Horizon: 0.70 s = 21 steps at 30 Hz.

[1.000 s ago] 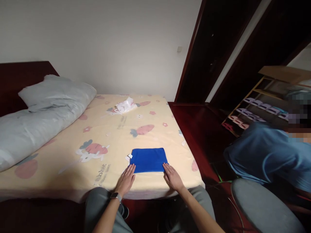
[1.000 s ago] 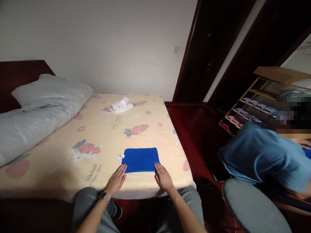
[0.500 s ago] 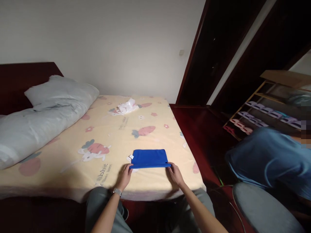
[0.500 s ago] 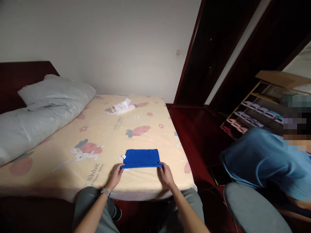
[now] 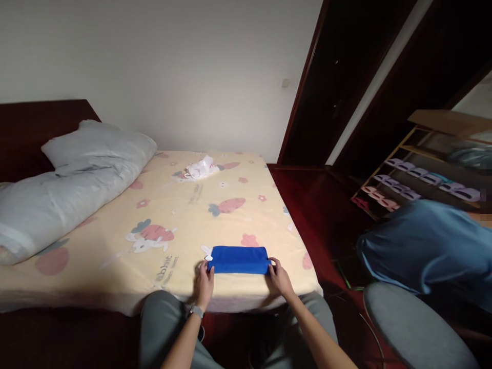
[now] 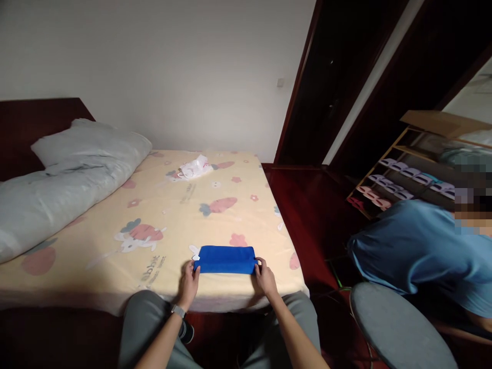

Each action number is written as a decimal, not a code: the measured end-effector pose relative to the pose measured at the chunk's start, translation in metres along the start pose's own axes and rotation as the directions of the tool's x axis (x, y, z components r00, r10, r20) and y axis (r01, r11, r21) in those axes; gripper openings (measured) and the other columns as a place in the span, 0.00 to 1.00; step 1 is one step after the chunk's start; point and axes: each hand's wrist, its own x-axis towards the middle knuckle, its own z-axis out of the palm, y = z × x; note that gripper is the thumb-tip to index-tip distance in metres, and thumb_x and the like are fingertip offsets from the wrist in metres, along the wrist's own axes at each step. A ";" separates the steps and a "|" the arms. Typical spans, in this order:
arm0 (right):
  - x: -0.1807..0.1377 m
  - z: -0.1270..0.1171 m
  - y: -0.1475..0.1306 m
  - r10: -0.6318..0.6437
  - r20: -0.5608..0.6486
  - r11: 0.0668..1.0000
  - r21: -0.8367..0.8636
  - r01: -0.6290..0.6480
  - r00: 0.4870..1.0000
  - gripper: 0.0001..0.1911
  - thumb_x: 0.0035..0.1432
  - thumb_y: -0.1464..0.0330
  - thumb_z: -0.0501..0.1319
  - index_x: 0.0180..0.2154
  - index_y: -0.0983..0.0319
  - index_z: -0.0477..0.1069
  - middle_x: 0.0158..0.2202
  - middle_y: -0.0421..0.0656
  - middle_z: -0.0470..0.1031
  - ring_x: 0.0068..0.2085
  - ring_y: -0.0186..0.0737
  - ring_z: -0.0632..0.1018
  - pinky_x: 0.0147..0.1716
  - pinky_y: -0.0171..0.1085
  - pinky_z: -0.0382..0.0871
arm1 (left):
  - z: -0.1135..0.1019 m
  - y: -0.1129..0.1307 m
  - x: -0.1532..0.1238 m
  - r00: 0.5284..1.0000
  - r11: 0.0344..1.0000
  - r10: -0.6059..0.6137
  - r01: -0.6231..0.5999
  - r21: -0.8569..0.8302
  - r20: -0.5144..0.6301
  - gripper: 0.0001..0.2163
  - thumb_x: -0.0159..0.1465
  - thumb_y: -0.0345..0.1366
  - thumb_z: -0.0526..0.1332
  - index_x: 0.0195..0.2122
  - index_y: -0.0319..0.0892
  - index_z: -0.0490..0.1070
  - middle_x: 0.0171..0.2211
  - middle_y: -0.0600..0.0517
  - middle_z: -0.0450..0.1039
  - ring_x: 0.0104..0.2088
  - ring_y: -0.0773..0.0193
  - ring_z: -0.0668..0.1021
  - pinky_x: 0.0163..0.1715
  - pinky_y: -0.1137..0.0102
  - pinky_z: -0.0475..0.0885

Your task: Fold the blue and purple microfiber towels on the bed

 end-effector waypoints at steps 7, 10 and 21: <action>0.000 -0.012 -0.008 -0.163 0.055 0.913 -0.370 0.171 0.985 0.19 0.70 0.65 0.42 0.53 0.57 0.67 0.36 0.45 0.79 0.38 0.46 0.79 0.38 0.37 0.64 | -0.003 0.009 0.016 0.995 0.945 0.072 -0.092 0.315 0.074 0.17 0.71 0.34 0.48 0.53 0.38 0.71 0.46 0.39 0.78 0.47 0.50 0.79 0.51 0.55 0.70; 0.001 -0.013 -0.010 -0.172 0.064 0.868 -0.463 0.182 0.983 0.19 0.70 0.66 0.43 0.53 0.58 0.68 0.34 0.45 0.78 0.36 0.45 0.78 0.37 0.37 0.63 | -0.006 0.011 0.023 0.989 0.938 0.109 -0.135 0.320 0.097 0.16 0.71 0.36 0.49 0.50 0.40 0.74 0.44 0.41 0.80 0.45 0.52 0.80 0.50 0.57 0.71; -0.016 -0.008 -0.016 -0.440 -0.177 0.813 -0.494 0.307 0.880 0.15 0.64 0.71 0.52 0.49 0.59 0.72 0.49 0.50 0.73 0.46 0.49 0.74 0.45 0.44 0.69 | -0.017 0.003 -0.007 0.930 0.869 0.364 -0.322 0.376 -0.044 0.17 0.70 0.30 0.48 0.52 0.41 0.74 0.49 0.41 0.77 0.51 0.52 0.76 0.52 0.57 0.69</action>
